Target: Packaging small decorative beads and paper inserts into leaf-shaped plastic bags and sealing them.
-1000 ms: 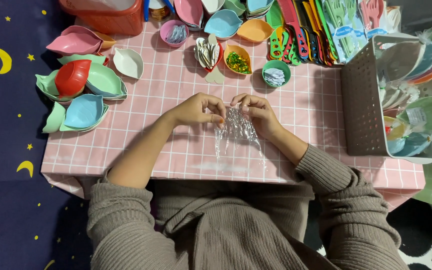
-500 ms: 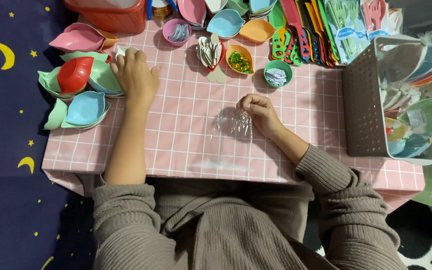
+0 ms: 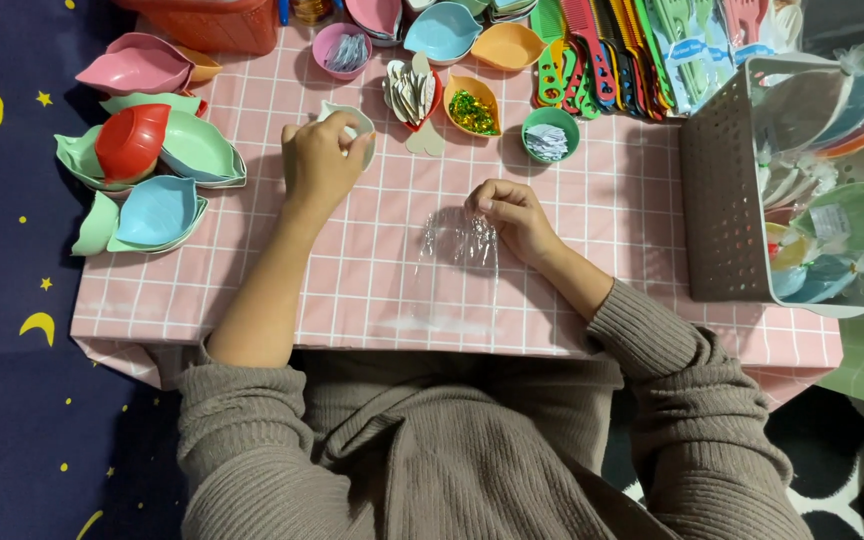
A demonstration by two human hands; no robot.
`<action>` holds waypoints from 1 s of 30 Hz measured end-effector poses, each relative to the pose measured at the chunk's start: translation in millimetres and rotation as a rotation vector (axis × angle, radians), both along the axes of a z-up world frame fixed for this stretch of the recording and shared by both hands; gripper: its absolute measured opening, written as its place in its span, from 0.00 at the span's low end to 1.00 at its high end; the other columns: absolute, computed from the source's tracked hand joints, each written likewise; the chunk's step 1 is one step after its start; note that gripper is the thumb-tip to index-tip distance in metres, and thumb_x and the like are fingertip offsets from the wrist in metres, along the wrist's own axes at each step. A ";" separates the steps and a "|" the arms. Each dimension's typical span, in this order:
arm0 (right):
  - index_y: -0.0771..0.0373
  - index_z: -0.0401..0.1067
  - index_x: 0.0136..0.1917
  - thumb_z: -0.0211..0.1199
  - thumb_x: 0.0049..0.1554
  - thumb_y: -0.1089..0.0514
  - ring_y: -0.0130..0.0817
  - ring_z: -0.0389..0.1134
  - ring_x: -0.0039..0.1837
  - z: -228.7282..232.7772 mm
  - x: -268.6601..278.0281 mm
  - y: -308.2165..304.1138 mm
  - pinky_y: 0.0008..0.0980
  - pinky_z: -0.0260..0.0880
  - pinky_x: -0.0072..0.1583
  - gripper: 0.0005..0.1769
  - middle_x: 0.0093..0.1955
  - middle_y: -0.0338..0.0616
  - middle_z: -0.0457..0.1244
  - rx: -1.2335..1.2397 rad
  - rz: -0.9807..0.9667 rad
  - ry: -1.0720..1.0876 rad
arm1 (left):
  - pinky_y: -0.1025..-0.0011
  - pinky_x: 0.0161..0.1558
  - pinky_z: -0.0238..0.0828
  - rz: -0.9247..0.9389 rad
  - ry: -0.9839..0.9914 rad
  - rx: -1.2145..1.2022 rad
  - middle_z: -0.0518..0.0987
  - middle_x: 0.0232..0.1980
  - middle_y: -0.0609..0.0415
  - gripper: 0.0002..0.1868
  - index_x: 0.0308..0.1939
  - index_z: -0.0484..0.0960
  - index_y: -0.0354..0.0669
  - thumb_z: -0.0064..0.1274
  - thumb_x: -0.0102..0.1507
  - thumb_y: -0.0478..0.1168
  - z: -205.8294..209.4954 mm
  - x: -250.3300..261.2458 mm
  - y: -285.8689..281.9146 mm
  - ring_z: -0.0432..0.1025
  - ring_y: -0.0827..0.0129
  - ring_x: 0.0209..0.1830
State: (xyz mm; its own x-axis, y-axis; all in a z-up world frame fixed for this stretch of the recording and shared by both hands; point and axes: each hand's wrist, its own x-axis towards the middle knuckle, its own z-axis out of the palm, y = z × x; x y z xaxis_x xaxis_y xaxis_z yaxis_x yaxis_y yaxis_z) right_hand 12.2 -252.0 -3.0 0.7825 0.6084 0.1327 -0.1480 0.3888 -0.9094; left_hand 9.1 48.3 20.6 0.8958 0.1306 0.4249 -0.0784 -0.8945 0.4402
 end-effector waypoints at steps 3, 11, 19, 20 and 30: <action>0.64 0.71 0.38 0.63 0.55 0.59 0.32 0.65 0.44 -4.6 1.1 -0.7 0.26 0.64 0.52 0.07 0.39 0.46 0.65 -0.011 -0.003 0.008 | 0.60 0.40 0.56 -0.060 -0.214 0.055 0.82 0.31 0.61 0.04 0.36 0.81 0.50 0.62 0.62 0.41 3.8 -0.5 6.4 0.76 0.61 0.31; 0.64 0.70 0.40 0.62 0.57 0.59 0.33 0.66 0.46 -3.8 0.5 -1.1 0.29 0.64 0.54 0.07 0.41 0.46 0.65 -0.010 0.062 -0.029 | 0.51 0.40 0.67 0.238 0.294 -0.142 0.83 0.39 0.52 0.28 0.39 0.75 0.45 0.55 0.61 0.67 -14.3 15.3 41.0 0.75 0.44 0.42; 0.65 0.71 0.42 0.61 0.59 0.58 0.28 0.62 0.43 -3.2 1.8 -4.3 0.24 0.61 0.49 0.07 0.40 0.42 0.64 -0.084 0.091 -0.079 | 0.65 0.33 0.56 0.059 0.154 -0.335 0.64 0.22 0.60 0.13 0.22 0.61 0.49 0.49 0.57 0.38 -33.3 18.3 35.4 0.59 0.66 0.27; 0.65 0.72 0.44 0.61 0.60 0.58 0.27 0.62 0.44 -4.5 2.7 -5.1 0.23 0.61 0.49 0.08 0.41 0.42 0.64 -0.086 0.107 -0.084 | 0.71 0.33 0.55 0.019 0.032 -0.449 0.60 0.22 0.63 0.14 0.22 0.60 0.49 0.50 0.56 0.36 -32.2 17.5 29.8 0.55 0.74 0.26; 0.68 0.75 0.41 0.61 0.60 0.60 0.29 0.59 0.43 0.7 1.8 -3.0 0.26 0.58 0.49 0.09 0.39 0.47 0.63 -0.210 0.146 -0.249 | 0.76 0.17 0.69 -0.319 -0.082 -1.010 0.68 0.23 0.56 0.13 0.25 0.67 0.42 0.52 0.62 0.31 -65.4 19.5 -39.5 0.73 0.73 0.19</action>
